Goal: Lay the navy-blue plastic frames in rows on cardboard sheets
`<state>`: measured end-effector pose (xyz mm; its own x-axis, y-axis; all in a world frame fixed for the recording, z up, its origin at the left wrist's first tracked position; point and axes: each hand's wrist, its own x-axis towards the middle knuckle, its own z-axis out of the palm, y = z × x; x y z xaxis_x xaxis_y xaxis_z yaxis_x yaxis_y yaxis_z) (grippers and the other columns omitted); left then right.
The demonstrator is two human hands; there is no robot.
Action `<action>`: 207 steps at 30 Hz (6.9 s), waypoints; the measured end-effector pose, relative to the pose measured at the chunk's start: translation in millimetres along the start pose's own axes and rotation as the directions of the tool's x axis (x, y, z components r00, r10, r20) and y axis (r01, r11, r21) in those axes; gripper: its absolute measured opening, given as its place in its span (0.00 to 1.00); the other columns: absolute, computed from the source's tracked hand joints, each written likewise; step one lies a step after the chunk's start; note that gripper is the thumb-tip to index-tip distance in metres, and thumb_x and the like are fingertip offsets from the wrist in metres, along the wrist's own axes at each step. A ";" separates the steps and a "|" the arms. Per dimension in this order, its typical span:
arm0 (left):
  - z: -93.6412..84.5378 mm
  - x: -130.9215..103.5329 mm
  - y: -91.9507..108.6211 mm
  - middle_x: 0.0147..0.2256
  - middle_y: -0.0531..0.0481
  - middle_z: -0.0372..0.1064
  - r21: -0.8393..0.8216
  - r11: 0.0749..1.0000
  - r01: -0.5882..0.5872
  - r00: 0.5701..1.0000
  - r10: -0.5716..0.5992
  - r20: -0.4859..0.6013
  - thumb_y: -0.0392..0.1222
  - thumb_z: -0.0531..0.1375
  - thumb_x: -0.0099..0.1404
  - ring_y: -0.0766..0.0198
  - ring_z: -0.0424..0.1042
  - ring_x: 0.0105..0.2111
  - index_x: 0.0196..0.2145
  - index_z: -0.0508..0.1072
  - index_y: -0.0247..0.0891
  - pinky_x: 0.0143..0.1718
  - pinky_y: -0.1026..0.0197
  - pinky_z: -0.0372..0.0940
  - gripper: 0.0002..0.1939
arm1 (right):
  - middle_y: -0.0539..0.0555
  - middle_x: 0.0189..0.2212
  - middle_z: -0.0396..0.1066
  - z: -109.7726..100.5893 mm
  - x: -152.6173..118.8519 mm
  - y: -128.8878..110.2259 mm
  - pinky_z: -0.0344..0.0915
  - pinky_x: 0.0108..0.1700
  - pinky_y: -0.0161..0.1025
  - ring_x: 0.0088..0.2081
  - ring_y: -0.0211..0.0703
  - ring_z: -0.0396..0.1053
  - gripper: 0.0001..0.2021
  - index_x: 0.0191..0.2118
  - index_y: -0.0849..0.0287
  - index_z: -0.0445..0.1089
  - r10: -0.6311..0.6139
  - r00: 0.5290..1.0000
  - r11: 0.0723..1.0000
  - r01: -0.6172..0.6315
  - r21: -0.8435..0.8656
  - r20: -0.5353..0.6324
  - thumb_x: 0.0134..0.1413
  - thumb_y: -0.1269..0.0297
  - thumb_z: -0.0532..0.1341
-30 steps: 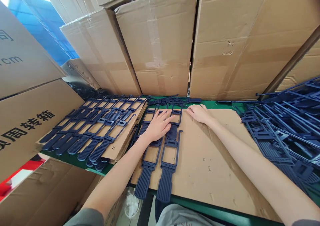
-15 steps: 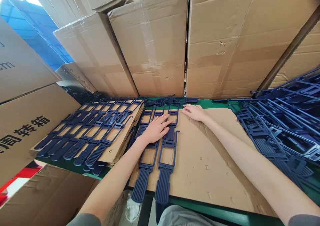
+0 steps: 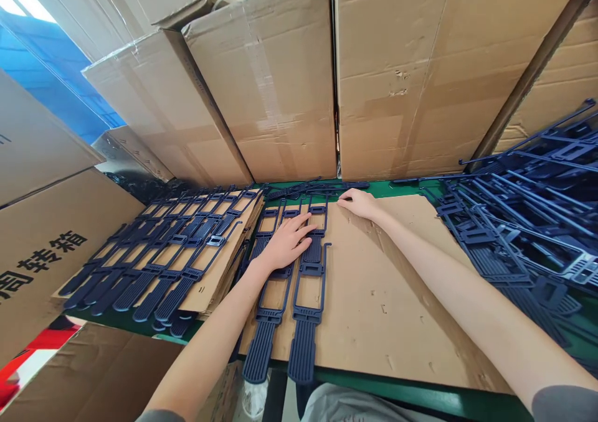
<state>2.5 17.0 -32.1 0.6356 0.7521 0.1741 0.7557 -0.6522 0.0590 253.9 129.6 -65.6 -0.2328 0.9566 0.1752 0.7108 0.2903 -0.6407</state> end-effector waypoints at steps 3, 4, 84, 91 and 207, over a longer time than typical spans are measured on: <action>0.0 -0.2 -0.3 0.65 0.47 0.49 0.008 1.000 0.004 1.000 -0.004 -0.002 0.44 0.47 0.71 0.58 0.49 0.64 0.58 0.64 0.42 0.63 0.49 0.49 0.20 | 0.58 0.44 0.74 -4.2 4.1 7.8 0.61 0.53 0.41 0.48 0.47 0.69 0.11 0.37 0.61 0.77 0.060 0.991 0.982 -0.038 0.186 -0.117 0.54 0.67 0.57; 0.1 -0.2 -0.3 0.65 0.47 0.49 0.011 1.000 0.004 1.000 -0.004 -0.002 0.44 0.47 0.71 0.58 0.49 0.64 0.58 0.64 0.41 0.63 0.50 0.49 0.20 | 0.58 0.43 0.75 -5.8 5.5 11.1 0.62 0.52 0.41 0.47 0.47 0.70 0.11 0.38 0.62 0.76 0.088 0.984 0.965 -0.045 0.259 -0.158 0.53 0.67 0.57; 3.5 -1.2 -3.3 0.65 0.49 0.47 -0.050 0.999 -0.004 1.000 0.003 -0.012 0.45 0.47 0.72 0.54 0.49 0.64 0.60 0.62 0.50 0.62 0.46 0.49 0.21 | 0.59 0.46 0.72 -32.3 -8.9 -1.0 0.62 0.45 0.43 0.48 0.52 0.67 0.22 0.46 0.58 0.70 -0.074 0.995 0.932 0.047 -0.358 -0.064 0.66 0.51 0.45; 4.6 -1.1 -4.2 0.64 0.49 0.48 -0.055 0.998 0.008 1.000 -0.009 -0.012 0.46 0.48 0.72 0.54 0.51 0.63 0.60 0.62 0.51 0.62 0.45 0.50 0.20 | 0.59 0.56 0.65 -19.8 -6.2 35.4 0.54 0.56 0.47 0.58 0.52 0.58 0.25 0.45 0.59 0.73 -0.087 0.996 0.925 0.088 -0.369 0.020 0.67 0.51 0.44; 23.1 86.0 33.6 0.54 0.48 0.66 -0.219 0.967 -0.130 0.984 0.099 -0.149 0.36 0.47 0.68 0.55 0.58 0.60 0.46 0.74 0.42 0.63 0.42 0.42 0.17 | 0.52 0.26 0.74 -19.8 -263.1 -54.7 0.69 0.26 0.35 0.29 0.43 0.73 0.07 0.38 0.55 0.72 0.305 0.910 0.791 -0.079 0.607 -0.280 0.58 0.59 0.60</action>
<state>86.2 62.0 -37.9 0.6764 0.6616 0.3238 0.6133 -0.7493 0.2499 289.4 -137.5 -61.8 0.1907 0.9663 0.1731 0.1778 0.1394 -0.9741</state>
